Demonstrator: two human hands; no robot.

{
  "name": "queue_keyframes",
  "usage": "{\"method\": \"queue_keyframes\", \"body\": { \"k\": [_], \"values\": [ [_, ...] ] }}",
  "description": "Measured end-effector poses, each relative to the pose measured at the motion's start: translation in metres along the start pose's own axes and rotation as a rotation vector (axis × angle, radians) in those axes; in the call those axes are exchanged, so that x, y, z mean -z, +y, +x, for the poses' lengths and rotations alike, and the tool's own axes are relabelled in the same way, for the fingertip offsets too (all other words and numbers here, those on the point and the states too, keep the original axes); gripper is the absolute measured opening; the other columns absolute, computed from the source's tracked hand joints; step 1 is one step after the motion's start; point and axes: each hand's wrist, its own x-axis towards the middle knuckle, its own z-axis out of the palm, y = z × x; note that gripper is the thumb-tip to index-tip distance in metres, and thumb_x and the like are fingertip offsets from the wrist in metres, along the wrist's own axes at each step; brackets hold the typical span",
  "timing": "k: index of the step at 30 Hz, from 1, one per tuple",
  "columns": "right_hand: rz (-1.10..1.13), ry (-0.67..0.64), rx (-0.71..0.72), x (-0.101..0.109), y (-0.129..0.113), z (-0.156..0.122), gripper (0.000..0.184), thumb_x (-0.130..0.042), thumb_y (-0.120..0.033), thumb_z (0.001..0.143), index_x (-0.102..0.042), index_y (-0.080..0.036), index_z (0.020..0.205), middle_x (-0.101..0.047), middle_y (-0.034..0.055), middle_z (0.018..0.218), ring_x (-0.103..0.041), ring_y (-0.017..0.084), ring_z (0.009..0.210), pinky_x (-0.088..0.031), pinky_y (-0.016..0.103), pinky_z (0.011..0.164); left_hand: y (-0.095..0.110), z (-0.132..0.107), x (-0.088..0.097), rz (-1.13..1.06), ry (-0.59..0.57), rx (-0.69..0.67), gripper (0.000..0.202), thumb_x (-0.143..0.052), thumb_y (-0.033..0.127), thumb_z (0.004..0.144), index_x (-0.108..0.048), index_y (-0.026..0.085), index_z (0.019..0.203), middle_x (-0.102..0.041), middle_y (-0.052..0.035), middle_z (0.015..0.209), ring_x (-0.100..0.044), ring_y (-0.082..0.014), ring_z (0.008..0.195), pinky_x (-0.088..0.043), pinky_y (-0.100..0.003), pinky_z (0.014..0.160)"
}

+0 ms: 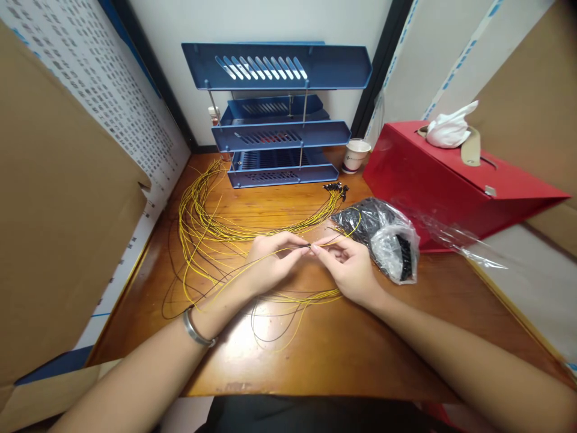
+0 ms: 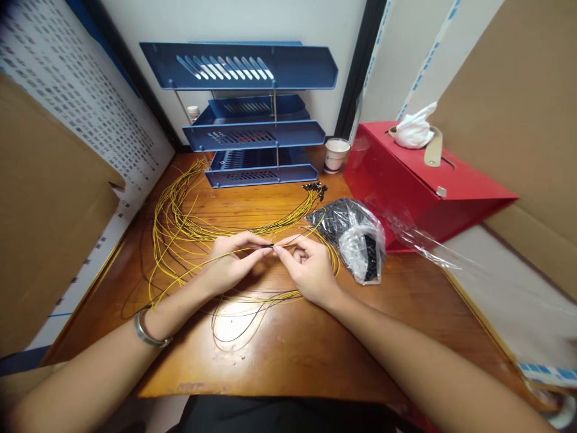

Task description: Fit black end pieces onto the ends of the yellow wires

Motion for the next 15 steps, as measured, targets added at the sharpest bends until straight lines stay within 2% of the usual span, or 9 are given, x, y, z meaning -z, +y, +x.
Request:
{"method": "queue_keyframes", "body": {
  "k": [7, 12, 13, 15],
  "values": [
    [0.029, -0.037, -0.043, 0.004, -0.010, -0.001, 0.022, -0.071, -0.037, 0.082, -0.073, -0.016, 0.087, -0.074, 0.0087, 0.081, -0.066, 0.019, 0.072, -0.046, 0.029, 0.058, -0.002, -0.002, -0.001, 0.074, -0.007, -0.014, 0.008, -0.073, 0.019, 0.085, -0.078, 0.015, 0.089, -0.081, -0.0035, 0.084, -0.077, -0.0131, 0.074, -0.059, -0.017, 0.071],
    [-0.061, 0.011, -0.037, 0.006, -0.015, -0.002, 0.024, -0.069, -0.039, 0.084, -0.072, -0.016, 0.089, -0.071, 0.0061, 0.080, -0.056, 0.014, 0.061, -0.038, 0.027, 0.054, -0.002, -0.002, -0.002, 0.037, -0.015, 0.019, 0.009, -0.072, 0.021, 0.085, -0.077, 0.015, 0.089, -0.081, -0.0043, 0.085, -0.077, -0.0141, 0.073, -0.060, -0.019, 0.070],
    [-0.111, 0.024, -0.026, 0.007, -0.016, -0.001, 0.024, -0.068, -0.039, 0.084, -0.072, -0.016, 0.088, -0.068, 0.0036, 0.074, -0.052, 0.013, 0.058, -0.036, 0.027, 0.053, -0.002, -0.001, -0.002, 0.054, -0.007, 0.026, 0.009, -0.072, 0.022, 0.085, -0.077, 0.015, 0.088, -0.081, -0.0043, 0.085, -0.077, -0.0146, 0.073, -0.060, -0.020, 0.070],
    [-0.237, 0.044, 0.014, 0.007, -0.017, -0.002, 0.023, -0.067, -0.038, 0.086, -0.072, -0.016, 0.087, -0.051, -0.0039, 0.059, -0.040, 0.010, 0.052, -0.030, 0.027, 0.052, -0.003, -0.001, -0.003, 0.080, 0.007, 0.036, 0.008, -0.073, 0.022, 0.084, -0.078, 0.016, 0.087, -0.081, -0.0043, 0.084, -0.077, -0.0154, 0.075, -0.060, -0.021, 0.071]
  ]
}}
